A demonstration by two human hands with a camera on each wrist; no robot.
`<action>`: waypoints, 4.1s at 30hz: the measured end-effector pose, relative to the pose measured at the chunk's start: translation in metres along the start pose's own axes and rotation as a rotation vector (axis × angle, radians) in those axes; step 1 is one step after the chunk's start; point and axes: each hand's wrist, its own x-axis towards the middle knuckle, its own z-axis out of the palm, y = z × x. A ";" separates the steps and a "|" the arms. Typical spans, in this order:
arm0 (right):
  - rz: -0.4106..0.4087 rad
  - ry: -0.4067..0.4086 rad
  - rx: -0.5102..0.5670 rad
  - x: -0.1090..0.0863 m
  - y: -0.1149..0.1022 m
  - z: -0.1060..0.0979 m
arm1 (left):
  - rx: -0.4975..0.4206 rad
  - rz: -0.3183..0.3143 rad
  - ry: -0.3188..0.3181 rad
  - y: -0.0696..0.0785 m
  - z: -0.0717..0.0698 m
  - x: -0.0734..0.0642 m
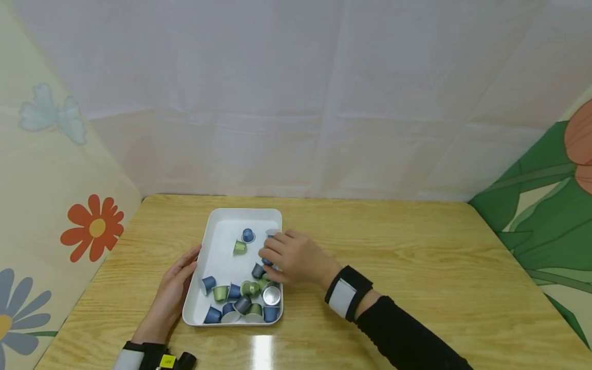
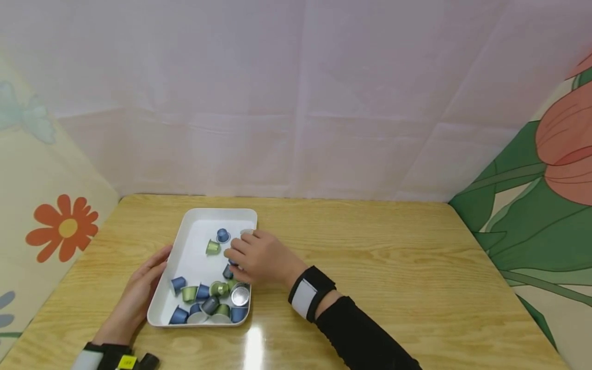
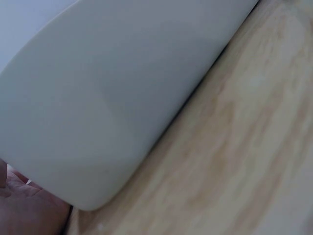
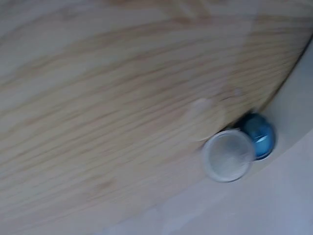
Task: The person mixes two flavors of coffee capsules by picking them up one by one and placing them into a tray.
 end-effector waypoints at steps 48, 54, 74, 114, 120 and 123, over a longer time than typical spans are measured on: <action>-0.178 -0.165 0.248 0.035 -0.038 0.004 | -0.015 0.032 -0.012 -0.002 0.003 0.002; -0.059 -0.224 0.163 0.038 -0.041 0.005 | 0.011 0.032 -0.001 -0.001 0.003 0.002; 0.566 -0.208 0.261 -0.008 -0.024 0.004 | 0.025 0.040 0.010 0.001 0.004 -0.001; 0.948 -0.725 0.256 -0.029 -0.013 -0.012 | 0.036 0.046 0.021 0.000 0.004 0.000; 0.980 -0.667 0.272 -0.033 -0.014 -0.015 | 0.038 0.038 0.025 0.000 0.005 0.000; 1.007 -0.631 0.271 -0.032 -0.014 -0.017 | 0.035 0.032 0.025 0.001 0.005 0.000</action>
